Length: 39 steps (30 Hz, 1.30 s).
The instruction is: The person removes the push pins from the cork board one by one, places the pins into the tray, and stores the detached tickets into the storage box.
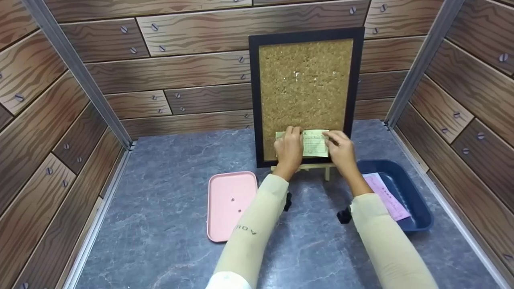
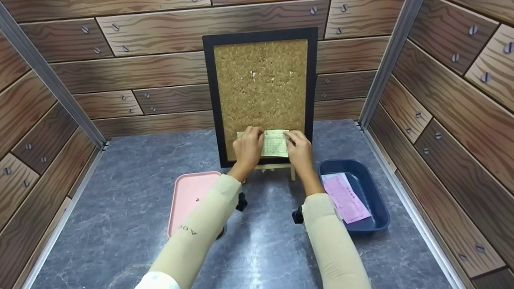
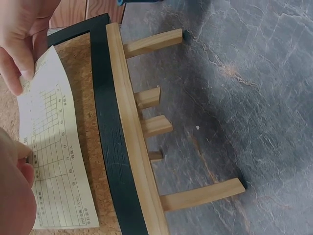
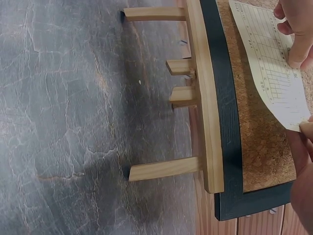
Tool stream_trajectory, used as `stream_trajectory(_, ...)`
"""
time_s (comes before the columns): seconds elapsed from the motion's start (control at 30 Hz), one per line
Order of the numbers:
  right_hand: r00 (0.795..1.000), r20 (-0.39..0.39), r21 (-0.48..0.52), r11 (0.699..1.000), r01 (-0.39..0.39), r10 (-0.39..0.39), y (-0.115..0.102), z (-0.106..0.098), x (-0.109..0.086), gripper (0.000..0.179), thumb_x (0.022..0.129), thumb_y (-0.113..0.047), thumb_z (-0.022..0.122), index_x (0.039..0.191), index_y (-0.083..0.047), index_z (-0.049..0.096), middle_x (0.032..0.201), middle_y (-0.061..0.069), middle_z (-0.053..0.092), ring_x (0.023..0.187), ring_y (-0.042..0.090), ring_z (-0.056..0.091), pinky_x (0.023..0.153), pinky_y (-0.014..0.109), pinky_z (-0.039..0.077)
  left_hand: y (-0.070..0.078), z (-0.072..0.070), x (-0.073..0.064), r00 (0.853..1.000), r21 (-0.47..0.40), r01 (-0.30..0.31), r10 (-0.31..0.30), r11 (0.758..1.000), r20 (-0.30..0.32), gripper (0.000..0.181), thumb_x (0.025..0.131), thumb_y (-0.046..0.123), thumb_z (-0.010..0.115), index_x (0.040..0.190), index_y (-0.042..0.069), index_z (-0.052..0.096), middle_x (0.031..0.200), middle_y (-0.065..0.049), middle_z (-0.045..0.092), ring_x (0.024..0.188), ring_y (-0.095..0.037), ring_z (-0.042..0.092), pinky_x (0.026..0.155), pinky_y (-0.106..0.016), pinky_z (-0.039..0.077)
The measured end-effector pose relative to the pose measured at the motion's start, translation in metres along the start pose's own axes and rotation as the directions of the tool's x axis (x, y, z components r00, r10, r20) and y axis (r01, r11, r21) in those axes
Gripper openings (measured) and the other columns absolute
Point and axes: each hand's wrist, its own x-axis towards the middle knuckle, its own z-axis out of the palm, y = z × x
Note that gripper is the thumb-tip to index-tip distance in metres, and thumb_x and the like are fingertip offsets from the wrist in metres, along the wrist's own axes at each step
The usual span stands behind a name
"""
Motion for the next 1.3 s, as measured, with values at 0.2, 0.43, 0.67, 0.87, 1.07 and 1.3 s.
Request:
stream_trajectory(0.2, 1.000, -0.018, 0.005, 1.000, 0.005, -0.005, 0.000, 0.000, -0.001, 0.024, 0.086, 0.012, 0.066, 0.107, 0.006, 0.075, 0.106, 0.022, 0.071, 0.092, 0.016, 0.062, 0.080, 0.008, 0.044, -0.001, -0.002, -0.001, 1.000, -0.035, 0.016, -0.015, 0.999, 0.024, 0.007, 0.091, 0.028, 0.069, 0.093, 0.024, 0.074, 0.088, 0.007, 0.069, 0.065, -0.014, 0.068, 0.051, -0.033, 0.050)
stream_trajectory(0.43, 0.999, -0.027, 0.008, 1.000, 0.028, -0.028, -0.001, 0.001, -0.002, 0.024, 0.085, 0.013, 0.067, 0.106, 0.006, 0.075, 0.104, 0.022, 0.071, 0.088, 0.015, 0.064, 0.079, 0.008, 0.044, -0.003, -0.003, -0.006, 0.996, -0.086, 0.036, -0.029, 0.996, 0.079, 0.009, 0.095, 0.029, 0.067, 0.094, 0.024, 0.074, 0.091, 0.008, 0.070, 0.066, -0.016, 0.069, 0.054, -0.034, 0.051)
stream_trajectory(0.67, 0.998, -0.038, 0.006, 0.999, 0.053, -0.053, -0.001, 0.000, -0.003, 0.024, 0.084, 0.014, 0.066, 0.104, 0.005, 0.076, 0.103, 0.021, 0.071, 0.086, 0.016, 0.065, 0.078, 0.007, 0.045, -0.004, -0.008, -0.013, 0.994, -0.175, 0.065, -0.047, 0.982, 0.102, 0.008, 0.095, 0.027, 0.067, 0.092, 0.024, 0.073, 0.093, 0.010, 0.072, 0.069, -0.013, 0.069, 0.055, -0.032, 0.051)
stream_trajectory(0.87, 0.996, -0.052, -0.001, 0.998, 0.066, -0.066, -0.007, -0.004, -0.006, 0.022, 0.085, 0.015, 0.066, 0.104, 0.009, 0.074, 0.103, 0.025, 0.070, 0.084, 0.031, 0.064, 0.075, 0.006, 0.043, -0.009, -0.019, -0.019, 0.986, -0.234, 0.132, -0.104, 0.963, 0.129, 0.009, 0.095, 0.029, 0.068, 0.095, 0.026, 0.076, 0.094, 0.014, 0.074, 0.073, -0.010, 0.071, 0.056, -0.031, 0.051)
stream_trajectory(1.07, 0.993, -0.076, 0.007, 0.996, 0.093, -0.093, -0.042, -0.017, -0.013, 0.021, 0.084, 0.020, 0.064, 0.103, 0.015, 0.072, 0.102, 0.031, 0.069, 0.080, 0.020, 0.060, 0.072, 0.009, 0.043, -0.025, -0.032, -0.028, 0.980, -0.332, 0.195, -0.168, 0.923, 0.108, 0.011, 0.093, 0.028, 0.070, 0.101, 0.025, 0.077, 0.096, 0.014, 0.075, 0.079, -0.012, 0.073, 0.060, -0.033, 0.053)
stream_trajectory(1.3, 0.987, -0.089, 0.011, 0.991, 0.133, -0.131, -0.058, -0.031, -0.023, 0.021, 0.083, 0.021, 0.065, 0.102, 0.016, 0.071, 0.102, 0.031, 0.069, 0.089, 0.029, 0.062, 0.080, 0.010, 0.044, -0.060, -0.052, -0.036, 0.967, -0.436, 0.255, -0.235, 0.863, 0.100, 0.011, 0.092, 0.024, 0.072, 0.101, 0.021, 0.078, 0.096, 0.009, 0.075, 0.078, -0.008, 0.070, 0.066, -0.032, 0.054)
